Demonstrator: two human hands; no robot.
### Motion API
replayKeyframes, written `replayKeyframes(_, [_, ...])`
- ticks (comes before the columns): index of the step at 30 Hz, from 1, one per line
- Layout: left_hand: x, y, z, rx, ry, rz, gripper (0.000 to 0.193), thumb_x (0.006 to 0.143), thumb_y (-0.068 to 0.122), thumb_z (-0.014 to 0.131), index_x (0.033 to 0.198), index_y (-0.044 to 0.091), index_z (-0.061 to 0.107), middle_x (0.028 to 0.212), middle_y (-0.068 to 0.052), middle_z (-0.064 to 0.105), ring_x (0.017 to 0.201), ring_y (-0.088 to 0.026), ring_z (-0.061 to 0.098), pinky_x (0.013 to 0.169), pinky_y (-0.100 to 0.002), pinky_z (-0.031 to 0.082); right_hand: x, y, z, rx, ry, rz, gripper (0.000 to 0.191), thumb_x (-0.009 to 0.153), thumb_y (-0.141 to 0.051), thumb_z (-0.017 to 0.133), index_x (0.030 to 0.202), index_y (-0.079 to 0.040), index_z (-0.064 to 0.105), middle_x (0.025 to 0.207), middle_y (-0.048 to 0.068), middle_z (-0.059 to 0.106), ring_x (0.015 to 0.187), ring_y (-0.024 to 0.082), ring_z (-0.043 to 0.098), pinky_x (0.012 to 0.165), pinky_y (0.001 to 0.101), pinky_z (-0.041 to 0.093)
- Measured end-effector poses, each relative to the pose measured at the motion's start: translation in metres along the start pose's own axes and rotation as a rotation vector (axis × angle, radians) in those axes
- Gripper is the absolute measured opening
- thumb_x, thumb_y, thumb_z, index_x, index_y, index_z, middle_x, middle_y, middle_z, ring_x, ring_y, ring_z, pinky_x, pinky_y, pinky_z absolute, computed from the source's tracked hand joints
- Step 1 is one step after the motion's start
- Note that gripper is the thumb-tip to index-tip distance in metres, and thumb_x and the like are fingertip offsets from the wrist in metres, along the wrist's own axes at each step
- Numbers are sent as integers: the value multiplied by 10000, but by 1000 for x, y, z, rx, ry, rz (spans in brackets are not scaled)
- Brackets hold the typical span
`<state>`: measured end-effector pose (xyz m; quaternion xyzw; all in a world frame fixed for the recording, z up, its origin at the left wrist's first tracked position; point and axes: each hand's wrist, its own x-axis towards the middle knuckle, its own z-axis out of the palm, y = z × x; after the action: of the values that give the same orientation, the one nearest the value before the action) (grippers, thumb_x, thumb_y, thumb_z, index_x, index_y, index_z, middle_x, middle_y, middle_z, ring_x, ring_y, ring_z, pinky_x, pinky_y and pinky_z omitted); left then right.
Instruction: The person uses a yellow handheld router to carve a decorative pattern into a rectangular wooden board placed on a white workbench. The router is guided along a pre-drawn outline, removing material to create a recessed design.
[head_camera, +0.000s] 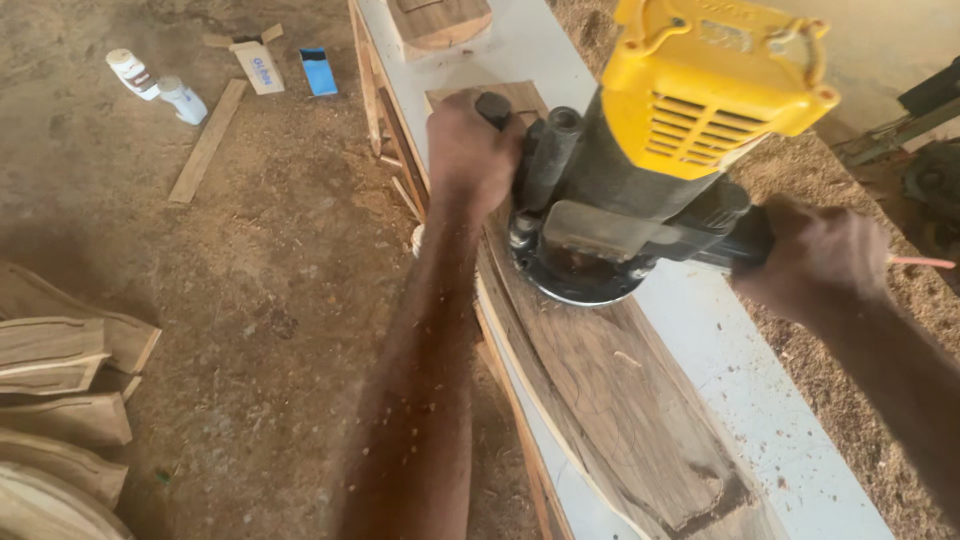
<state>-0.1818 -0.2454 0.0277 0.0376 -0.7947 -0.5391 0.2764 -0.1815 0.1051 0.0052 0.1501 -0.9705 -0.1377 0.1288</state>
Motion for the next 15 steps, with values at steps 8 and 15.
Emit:
replayKeyframes(8, [-4, -9, 5, 47, 46, 50, 116, 800, 127, 684, 767, 17, 665, 698, -143, 705, 640, -261, 675, 592, -404, 538, -5, 2, 10, 10, -37, 23, 144, 895, -272, 664, 869, -131, 649, 615, 21, 563, 427, 130, 515, 413, 335, 439])
replayKeyframes(15, [6, -15, 3, -12, -71, -56, 135, 777, 108, 642, 699, 0, 661, 662, -129, 702, 574, -247, 637, 555, -408, 522, 0, -19, -2, 19, -215, 144, 155, 961, -283, 646, 921, -133, 649, 692, 41, 602, 451, 134, 574, 395, 315, 494])
